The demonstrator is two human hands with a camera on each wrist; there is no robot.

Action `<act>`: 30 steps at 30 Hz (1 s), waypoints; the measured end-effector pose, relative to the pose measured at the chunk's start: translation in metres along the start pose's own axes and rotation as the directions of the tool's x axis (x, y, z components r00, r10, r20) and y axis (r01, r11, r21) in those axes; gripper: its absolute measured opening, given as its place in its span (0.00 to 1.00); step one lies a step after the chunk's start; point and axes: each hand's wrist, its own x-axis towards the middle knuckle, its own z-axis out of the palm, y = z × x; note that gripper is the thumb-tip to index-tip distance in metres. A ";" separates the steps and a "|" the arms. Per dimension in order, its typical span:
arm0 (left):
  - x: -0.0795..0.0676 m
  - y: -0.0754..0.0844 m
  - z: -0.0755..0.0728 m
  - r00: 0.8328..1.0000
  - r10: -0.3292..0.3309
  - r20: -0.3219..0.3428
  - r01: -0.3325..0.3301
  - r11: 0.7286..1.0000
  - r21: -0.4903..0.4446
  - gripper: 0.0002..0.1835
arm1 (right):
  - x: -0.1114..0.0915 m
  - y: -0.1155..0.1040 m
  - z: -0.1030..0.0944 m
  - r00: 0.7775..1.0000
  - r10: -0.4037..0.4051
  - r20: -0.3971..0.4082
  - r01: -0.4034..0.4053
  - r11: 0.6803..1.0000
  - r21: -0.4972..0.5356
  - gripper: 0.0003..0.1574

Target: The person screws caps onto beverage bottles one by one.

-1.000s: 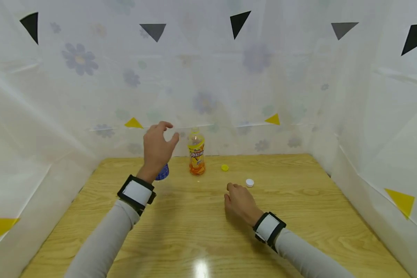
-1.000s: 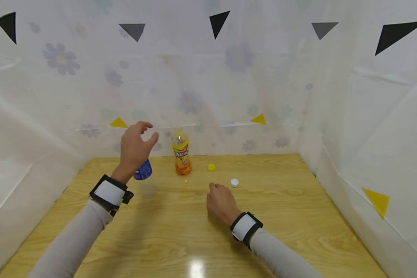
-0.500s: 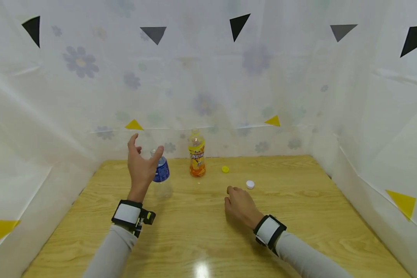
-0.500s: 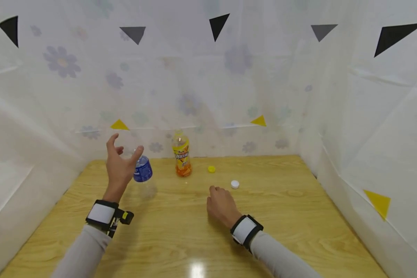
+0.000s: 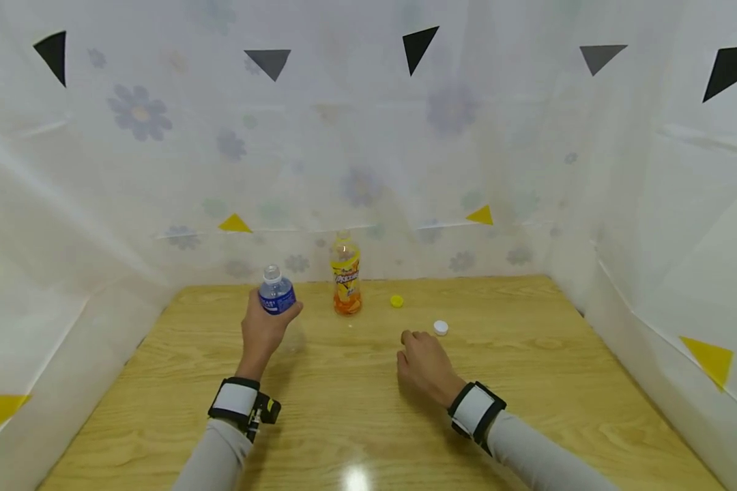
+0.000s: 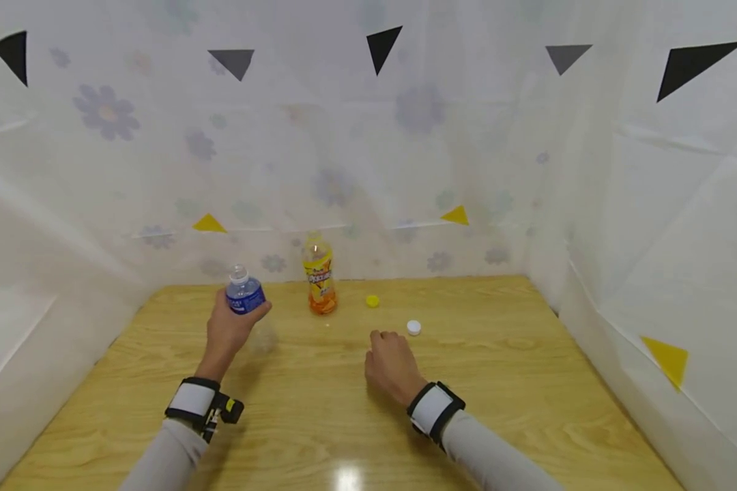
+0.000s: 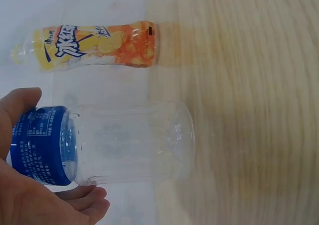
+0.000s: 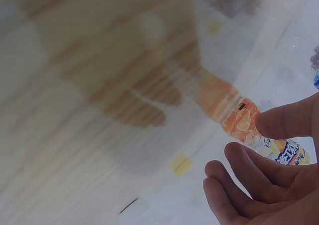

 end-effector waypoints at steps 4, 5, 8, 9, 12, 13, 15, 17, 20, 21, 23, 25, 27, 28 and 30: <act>0.003 -0.001 -0.001 1.000 0.005 -0.010 -0.005 1.000 0.015 0.48 | 0.002 0.001 0.000 1.000 0.005 -0.009 -0.005 1.000 -0.008 0.10; 0.003 -0.001 -0.001 1.000 0.006 -0.010 -0.006 1.000 0.019 0.48 | 0.002 0.001 0.000 1.000 0.008 -0.006 -0.008 1.000 -0.010 0.10; 0.004 0.001 0.000 1.000 0.005 0.003 -0.006 1.000 0.023 0.49 | 0.003 0.002 0.000 1.000 0.016 0.005 -0.016 1.000 -0.015 0.11; 0.004 0.001 0.000 1.000 0.006 0.006 -0.006 1.000 0.021 0.49 | 0.003 0.001 0.000 1.000 0.017 0.008 -0.017 1.000 -0.013 0.11; 0.003 0.002 0.001 1.000 0.012 0.013 -0.012 1.000 0.028 0.48 | 0.003 0.001 0.000 1.000 0.016 0.010 -0.016 1.000 -0.012 0.11; 0.003 0.003 0.001 1.000 0.016 0.014 -0.017 0.999 0.032 0.48 | 0.003 0.001 0.000 1.000 0.013 0.007 -0.013 1.000 -0.011 0.11; 0.002 0.006 0.001 0.999 0.030 0.023 -0.031 0.999 0.034 0.47 | 0.004 0.001 0.000 1.000 0.015 0.010 -0.015 1.000 -0.007 0.11; 0.001 0.011 0.002 0.998 0.047 0.040 -0.049 0.998 0.043 0.47 | 0.005 0.001 -0.001 1.000 0.018 0.012 -0.018 1.000 -0.005 0.11; -0.002 0.020 0.004 0.995 0.074 0.073 -0.079 0.994 0.072 0.47 | 0.007 0.001 -0.003 0.999 0.027 0.020 -0.027 1.000 -0.003 0.12; -0.003 0.024 0.005 0.993 0.086 0.085 -0.093 0.992 0.088 0.47 | 0.007 0.001 -0.003 0.999 0.028 0.018 -0.028 1.000 -0.007 0.12; -0.006 0.031 0.008 0.988 0.109 0.110 -0.121 0.986 0.113 0.47 | 0.008 0.001 -0.004 0.999 0.029 0.017 -0.028 1.000 -0.013 0.12; -0.011 0.038 0.012 0.981 0.131 0.143 -0.149 0.981 0.124 0.46 | 0.008 0.001 -0.005 0.999 0.030 0.017 -0.029 0.999 -0.018 0.12; -0.016 0.045 0.016 0.970 0.159 0.184 -0.184 0.975 0.126 0.46 | 0.008 0.001 -0.005 0.999 0.030 0.019 -0.030 0.999 -0.024 0.12; -0.019 0.048 0.017 0.963 0.176 0.205 -0.204 0.971 0.124 0.46 | 0.008 0.001 -0.005 0.999 0.030 0.019 -0.030 0.999 -0.024 0.11; -0.025 0.053 0.022 0.948 0.205 0.242 -0.240 0.963 0.125 0.45 | 0.008 0.002 -0.005 0.999 0.029 0.019 -0.028 0.999 -0.025 0.11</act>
